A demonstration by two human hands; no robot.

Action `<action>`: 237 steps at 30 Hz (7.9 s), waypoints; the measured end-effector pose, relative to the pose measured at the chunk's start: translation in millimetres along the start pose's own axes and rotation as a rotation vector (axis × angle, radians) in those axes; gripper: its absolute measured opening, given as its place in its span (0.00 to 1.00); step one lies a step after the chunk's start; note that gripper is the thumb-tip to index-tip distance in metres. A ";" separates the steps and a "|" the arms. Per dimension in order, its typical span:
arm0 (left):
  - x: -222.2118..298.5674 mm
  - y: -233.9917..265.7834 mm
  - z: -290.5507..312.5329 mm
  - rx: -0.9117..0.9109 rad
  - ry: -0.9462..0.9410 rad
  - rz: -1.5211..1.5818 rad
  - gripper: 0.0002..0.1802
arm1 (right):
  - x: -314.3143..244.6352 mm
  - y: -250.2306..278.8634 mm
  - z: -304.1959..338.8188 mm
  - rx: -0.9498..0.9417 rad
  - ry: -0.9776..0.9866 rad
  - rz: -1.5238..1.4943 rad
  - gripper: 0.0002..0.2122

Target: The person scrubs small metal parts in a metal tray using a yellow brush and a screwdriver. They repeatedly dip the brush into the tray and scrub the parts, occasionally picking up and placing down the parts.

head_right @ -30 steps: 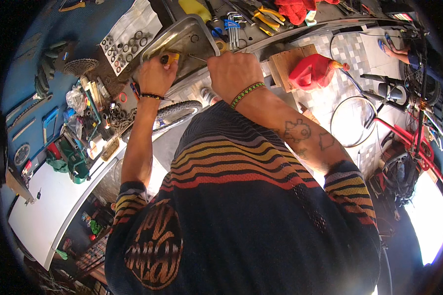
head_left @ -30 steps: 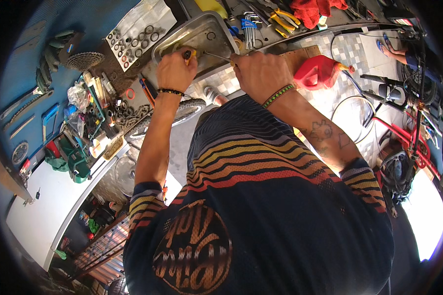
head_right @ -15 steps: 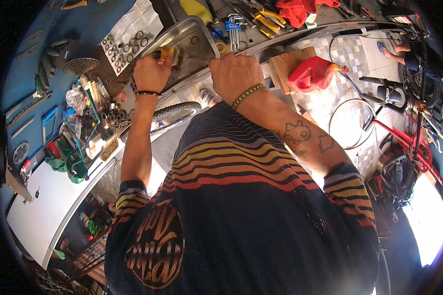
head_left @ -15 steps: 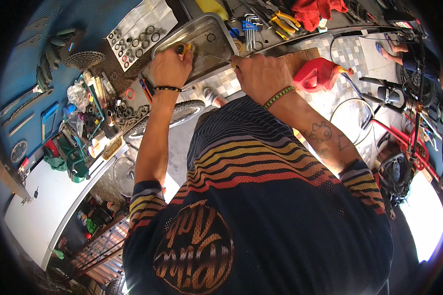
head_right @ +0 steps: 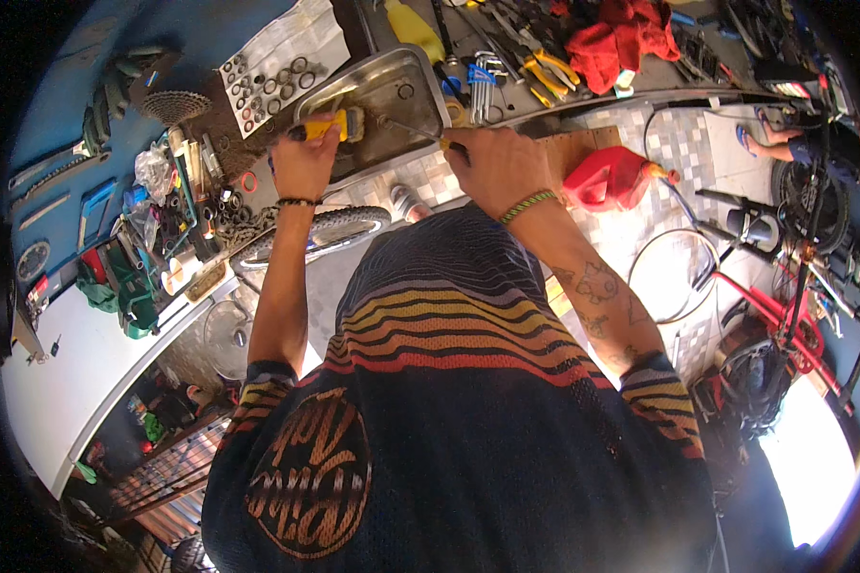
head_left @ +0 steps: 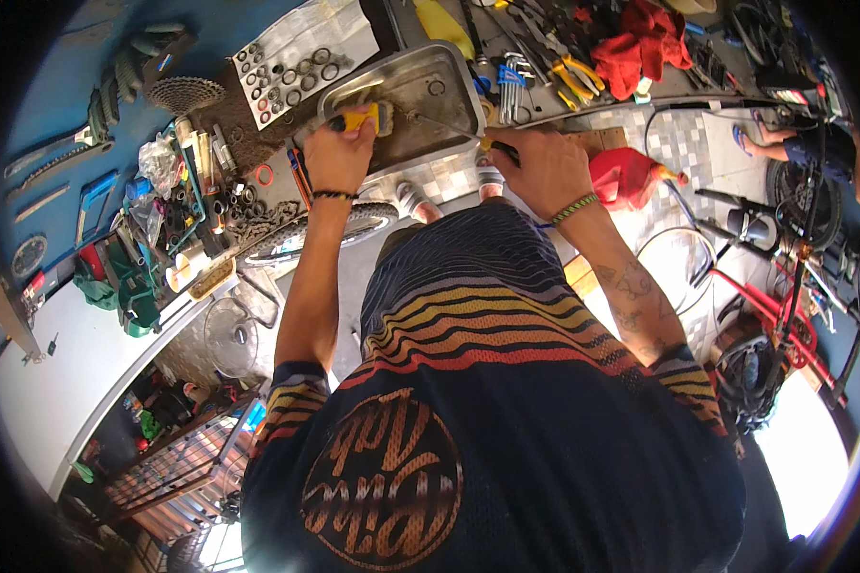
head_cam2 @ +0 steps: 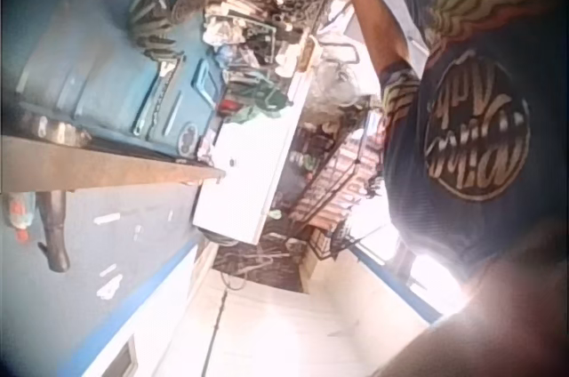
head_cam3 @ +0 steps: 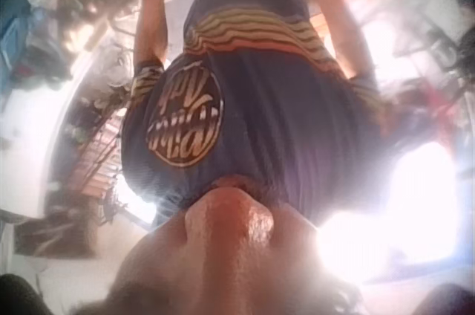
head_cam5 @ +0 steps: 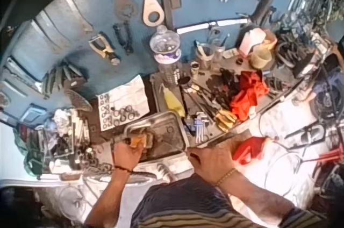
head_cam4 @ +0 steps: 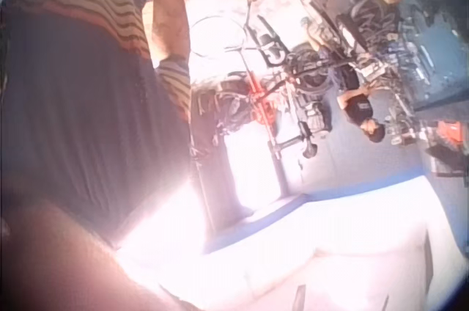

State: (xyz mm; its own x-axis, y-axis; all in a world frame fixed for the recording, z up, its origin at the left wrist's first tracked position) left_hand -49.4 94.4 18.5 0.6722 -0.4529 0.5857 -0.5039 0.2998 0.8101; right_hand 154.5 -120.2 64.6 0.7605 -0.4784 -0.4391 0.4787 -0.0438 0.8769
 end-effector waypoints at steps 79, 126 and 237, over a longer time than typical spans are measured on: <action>-64.7 -40.8 57.3 -0.076 0.541 1.271 0.14 | -145.9 19.8 -159.4 0.145 0.264 0.379 0.11; -52.1 -31.6 79.2 -0.045 0.570 1.281 0.19 | -75.6 -25.6 -107.9 0.026 0.309 -0.367 0.15; -261.2 114.5 93.1 0.324 0.484 -0.010 0.17 | -192.2 -80.3 -15.6 0.083 0.061 -0.353 0.14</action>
State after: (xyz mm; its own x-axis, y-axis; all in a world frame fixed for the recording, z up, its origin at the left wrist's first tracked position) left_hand -333.2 168.9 -44.2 0.8108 0.0037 0.5853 -0.5853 -0.0089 0.8108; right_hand -23.3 -11.1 75.5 0.5811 -0.3677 -0.7261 0.6808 -0.2692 0.6812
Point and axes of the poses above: each hand's wrist, its own z-axis away from the middle knuckle, its own y-axis out of the back of the hand, x = y × z, the point moved 5 cm from there along -z, towards the middle knuckle, and after that the axes turned 4 degrees about z, right-handed, at the moved point
